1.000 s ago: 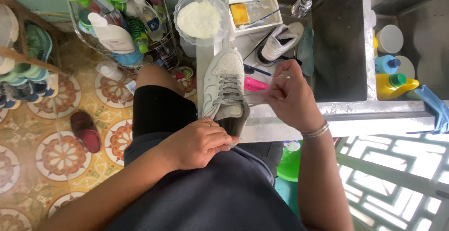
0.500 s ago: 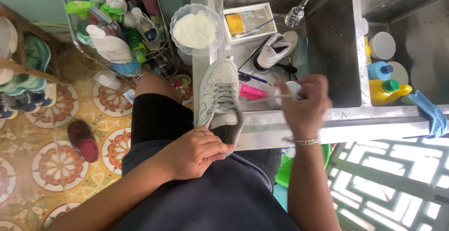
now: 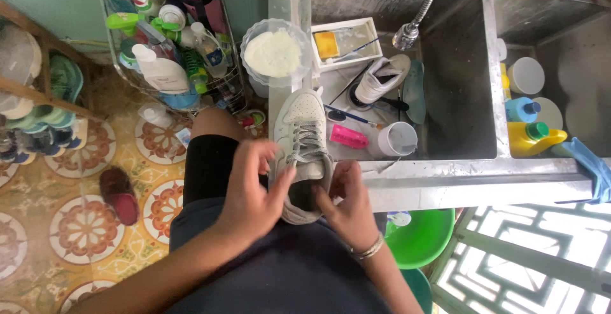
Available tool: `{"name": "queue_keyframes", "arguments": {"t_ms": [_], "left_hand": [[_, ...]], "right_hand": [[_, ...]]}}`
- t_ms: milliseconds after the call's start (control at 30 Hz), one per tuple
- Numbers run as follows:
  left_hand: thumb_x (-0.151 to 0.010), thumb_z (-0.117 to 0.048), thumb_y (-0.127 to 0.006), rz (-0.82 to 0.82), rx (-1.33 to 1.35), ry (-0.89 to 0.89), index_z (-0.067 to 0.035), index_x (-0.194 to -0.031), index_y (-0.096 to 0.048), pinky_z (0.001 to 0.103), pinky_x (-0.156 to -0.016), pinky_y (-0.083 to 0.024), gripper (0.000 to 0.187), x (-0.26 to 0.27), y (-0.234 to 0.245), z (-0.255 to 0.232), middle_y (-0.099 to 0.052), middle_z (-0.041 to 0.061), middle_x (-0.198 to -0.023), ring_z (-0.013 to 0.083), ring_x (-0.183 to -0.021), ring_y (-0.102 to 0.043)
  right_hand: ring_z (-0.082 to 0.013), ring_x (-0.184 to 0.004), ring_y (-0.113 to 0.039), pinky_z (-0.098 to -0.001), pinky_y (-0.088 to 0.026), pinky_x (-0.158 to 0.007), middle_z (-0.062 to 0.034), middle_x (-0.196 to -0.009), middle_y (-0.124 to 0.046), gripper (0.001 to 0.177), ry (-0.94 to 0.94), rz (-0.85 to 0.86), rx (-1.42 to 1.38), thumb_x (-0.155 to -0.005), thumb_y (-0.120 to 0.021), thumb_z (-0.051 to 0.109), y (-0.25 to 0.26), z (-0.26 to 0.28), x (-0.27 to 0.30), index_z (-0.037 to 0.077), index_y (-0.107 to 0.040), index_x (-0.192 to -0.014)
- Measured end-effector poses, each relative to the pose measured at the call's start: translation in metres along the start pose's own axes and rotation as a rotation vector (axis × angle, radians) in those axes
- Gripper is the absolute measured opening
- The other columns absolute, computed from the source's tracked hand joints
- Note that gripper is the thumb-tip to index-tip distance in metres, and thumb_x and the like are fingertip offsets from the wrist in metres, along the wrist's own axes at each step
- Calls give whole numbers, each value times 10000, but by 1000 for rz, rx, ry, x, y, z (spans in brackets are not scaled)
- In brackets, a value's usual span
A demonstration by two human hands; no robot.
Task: Scrubbing, rinsing, and drying a white sneaker at a utility sink.
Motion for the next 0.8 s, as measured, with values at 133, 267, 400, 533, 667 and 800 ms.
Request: {"name": "queue_keyframes", "arguments": {"t_ms": [133, 267, 400, 533, 667, 800], "left_hand": [[-891, -177, -762, 236, 101, 218, -23, -926, -708, 296, -652, -507, 167, -14, -25, 43, -597, 47, -882, 179, -729, -622], [-942, -220, -636, 370, 510, 500, -38, -922, -667, 288, -701, -501, 186, -14, -41, 70, -650, 53, -900, 148, -802, -633], [-1068, -181, -614, 659, 912, 651, -128, -863, -612, 319, -728, -409, 212, -1, -66, 105, -493, 31, -766, 151, -729, -477], [-929, -162, -685, 583, -118, 266, -117, -860, -632, 370, -730, -502, 98, -43, -11, 76, -549, 14, -824, 175, -766, -598], [-858, 14, -640, 84, -467, -578, -137, -825, -623, 404, -859, -538, 155, -64, 37, 0, -579, -7, -874, 162, -952, -622], [-832, 134, -539, -179, 389, 142, -118, -760, -500, 330, -724, -641, 265, -79, 76, 82, -533, -1, -997, 108, -949, -638]], "right_hand": [[-150, -669, -603, -305, -526, -609, -80, -848, -580, 358, 219, -116, 83, -853, -741, 35, 5, 7, 4, 39, -457, -1071], [-177, -697, -587, -315, -518, -639, -84, -862, -561, 413, 359, -120, 163, -831, -717, 0, 10, 16, 6, 25, -433, -1129], [-179, -706, -572, -320, -507, -644, -90, -879, -570, 442, 393, -117, 169, -803, -650, -47, 17, 22, 9, 4, -410, -1172], [-172, -715, -571, -314, -506, -654, -89, -890, -573, 430, 365, -85, 113, -815, -623, -65, 14, 20, 12, -3, -396, -1175], [-152, -680, -578, -290, -505, -616, -83, -870, -577, 419, 358, -124, 130, -802, -621, -70, 12, 16, 15, -2, -411, -1158], [-138, -674, -600, -268, -508, -607, -71, -904, -616, 428, 280, -134, 39, -839, -651, -34, 12, 2, 18, -5, -428, -1204]]}}
Point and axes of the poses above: each hand's wrist, its own x-axis away from the middle knuckle, its own y-axis out of the back of the hand, z = x × y, the point moved 9 cm from there along -x, towards the middle knuckle
